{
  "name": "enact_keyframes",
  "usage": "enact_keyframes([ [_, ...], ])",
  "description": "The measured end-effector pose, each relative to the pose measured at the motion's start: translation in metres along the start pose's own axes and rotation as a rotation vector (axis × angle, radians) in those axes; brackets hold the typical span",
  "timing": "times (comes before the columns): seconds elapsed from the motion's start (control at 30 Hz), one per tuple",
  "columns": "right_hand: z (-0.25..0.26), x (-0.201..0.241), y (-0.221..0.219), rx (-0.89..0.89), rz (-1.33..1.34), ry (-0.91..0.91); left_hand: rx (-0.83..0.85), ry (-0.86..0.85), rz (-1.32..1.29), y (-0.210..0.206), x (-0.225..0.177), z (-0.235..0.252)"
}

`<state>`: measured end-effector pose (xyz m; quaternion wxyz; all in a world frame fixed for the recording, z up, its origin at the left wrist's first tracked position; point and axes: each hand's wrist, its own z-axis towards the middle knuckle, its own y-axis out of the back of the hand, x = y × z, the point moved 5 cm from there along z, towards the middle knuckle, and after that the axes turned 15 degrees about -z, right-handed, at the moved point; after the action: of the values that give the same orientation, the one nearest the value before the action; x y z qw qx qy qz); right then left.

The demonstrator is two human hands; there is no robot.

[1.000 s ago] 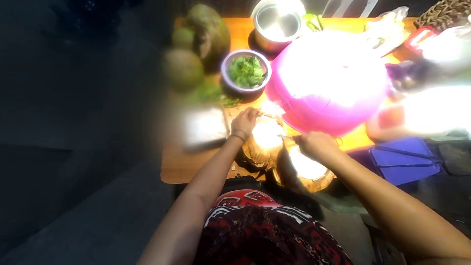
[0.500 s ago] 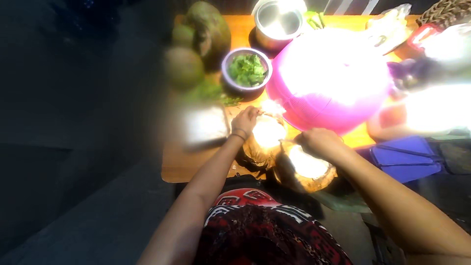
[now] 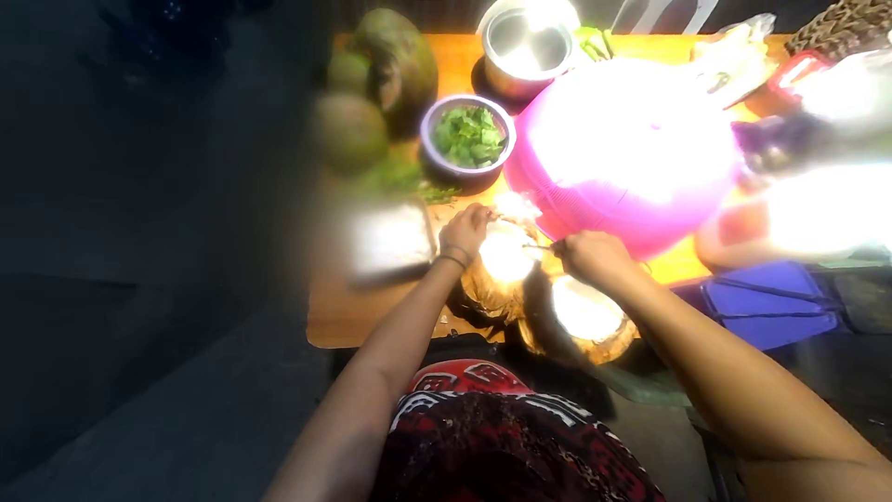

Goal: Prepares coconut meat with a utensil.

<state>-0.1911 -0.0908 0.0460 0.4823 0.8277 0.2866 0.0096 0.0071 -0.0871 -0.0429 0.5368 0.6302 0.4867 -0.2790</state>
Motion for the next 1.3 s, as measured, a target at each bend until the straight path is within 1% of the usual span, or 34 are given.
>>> enact_keyframes([
  [0.07, -0.001, 0.001, -0.009, 0.03, -0.011, 0.026, -0.003, -0.002, 0.003, 0.0, 0.001, 0.001],
  [0.17, -0.02, 0.007, 0.003, 0.187, -0.088, 0.044, 0.001, -0.006, -0.006, 0.001, -0.001, -0.001],
  [0.2, -0.021, 0.007, 0.009, 0.19, -0.095, 0.049, 0.002, -0.001, -0.007, 0.001, -0.001, -0.001],
  [0.33, 0.0, 0.008, 0.014, 0.063, -0.007, 0.027, -0.008, -0.001, -0.01, -0.001, 0.0, -0.001],
  [0.4, 0.005, 0.011, 0.005, 0.076, -0.025, 0.012, -0.026, -0.024, -0.014, -0.001, 0.003, 0.0],
  [0.47, -0.002, 0.012, -0.001, 0.135, -0.059, 0.026, -0.021, -0.025, -0.013, -0.001, 0.004, 0.001],
  [0.57, -0.012, 0.01, 0.006, 0.2, -0.088, 0.059, -0.007, -0.022, -0.016, -0.001, 0.004, -0.001],
  [0.67, 0.0, 0.006, 0.018, 0.084, -0.027, 0.034, 0.001, -0.022, -0.02, -0.001, 0.003, 0.0],
  [0.73, 0.008, 0.005, 0.013, 0.049, -0.013, 0.007, -0.003, -0.012, -0.014, -0.001, 0.003, 0.0],
  [0.83, -0.003, 0.003, 0.001, 0.1, -0.057, 0.022, 0.007, -0.005, -0.007, 0.0, 0.002, -0.001],
  [0.9, -0.016, 0.005, 0.006, 0.167, -0.09, 0.028, 0.007, -0.008, -0.003, -0.001, 0.002, -0.001],
  [0.93, -0.018, 0.005, 0.012, 0.166, -0.087, 0.031, 0.006, -0.01, -0.003, 0.0, 0.002, -0.001],
  [1.03, -0.008, 0.003, 0.022, 0.043, -0.021, 0.006, -0.005, -0.015, -0.012, 0.0, 0.003, 0.001],
  [1.1, 0.001, 0.001, 0.016, 0.022, -0.012, -0.004, -0.009, -0.011, -0.007, 0.001, 0.004, 0.001],
  [1.2, -0.006, -0.003, 0.006, 0.057, -0.05, 0.012, -0.003, -0.011, 0.004, 0.0, 0.002, 0.002],
  [1.3, -0.016, -0.001, 0.011, 0.163, -0.096, 0.04, 0.012, -0.008, 0.006, -0.001, 0.0, 0.001],
])
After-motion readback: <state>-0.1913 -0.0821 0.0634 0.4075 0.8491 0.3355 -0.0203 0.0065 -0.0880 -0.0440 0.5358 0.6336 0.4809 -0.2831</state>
